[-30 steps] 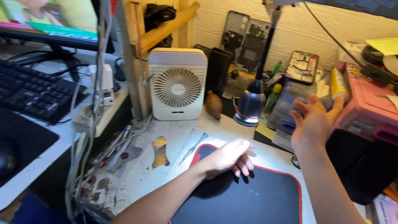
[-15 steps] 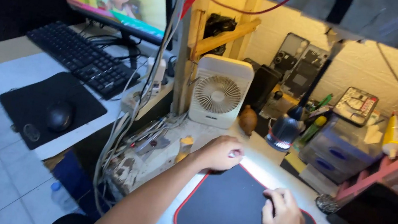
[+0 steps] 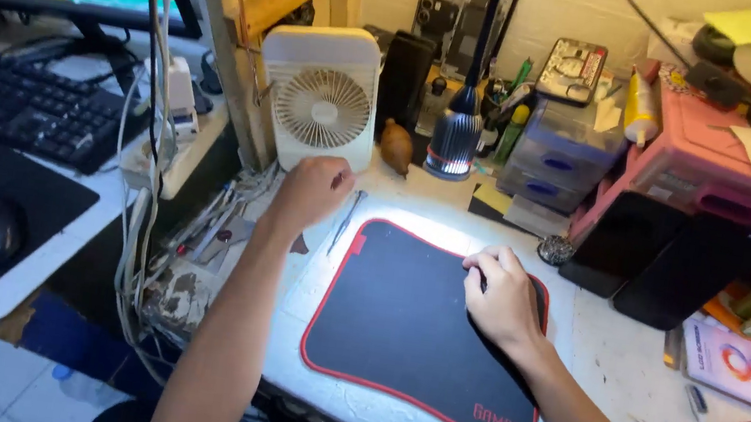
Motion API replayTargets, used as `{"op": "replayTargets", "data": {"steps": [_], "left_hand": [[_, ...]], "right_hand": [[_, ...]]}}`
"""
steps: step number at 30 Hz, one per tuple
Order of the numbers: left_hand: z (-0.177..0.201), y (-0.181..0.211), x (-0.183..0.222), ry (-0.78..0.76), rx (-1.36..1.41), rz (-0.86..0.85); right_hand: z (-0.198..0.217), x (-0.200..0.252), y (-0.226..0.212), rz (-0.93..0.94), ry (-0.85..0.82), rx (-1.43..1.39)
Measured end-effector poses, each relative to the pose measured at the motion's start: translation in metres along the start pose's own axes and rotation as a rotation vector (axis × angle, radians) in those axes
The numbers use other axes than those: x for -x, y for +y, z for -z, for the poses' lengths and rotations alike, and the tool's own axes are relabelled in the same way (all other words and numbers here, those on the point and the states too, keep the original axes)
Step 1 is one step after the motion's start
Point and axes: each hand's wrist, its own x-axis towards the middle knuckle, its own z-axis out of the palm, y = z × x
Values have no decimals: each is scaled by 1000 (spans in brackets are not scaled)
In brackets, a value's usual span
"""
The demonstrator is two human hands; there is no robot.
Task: A person is seen testing a new screen on a mobile phone and then proceeding to disassemble the device on a repair bench.
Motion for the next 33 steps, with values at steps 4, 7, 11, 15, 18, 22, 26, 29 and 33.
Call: {"op": "replayTargets", "data": {"steps": [4,7,11,15,18,22,26,29,33], "left_hand": [[47,41,21,-98,41,125],[39,50,15,-237,9,206],[15,45,2,-386,-169,147],[-9,31,-8,-368,-207,142],[-4,47,-2,-295,-85,71],[0,49,-2,-272,-50,26],[-26,26,-11,-224,-61,-84],[-38,11,-14,-148,-62,-167],[-74,-18,-20,15,-54,-252]], "right_hand": [[-2,0,-2,17,-25,38],[-2,-1,-3,41,5,61],[8,-4,-5,60,-2,77],[10,-4,-9,72,-39,41],[14,-4,-10,80,-58,58],[10,-5,-11,70,-70,79],[11,-5,-10,53,-108,116],[9,-11,-11,-3,-136,96],[8,-52,-16,-178,-240,34]]}}
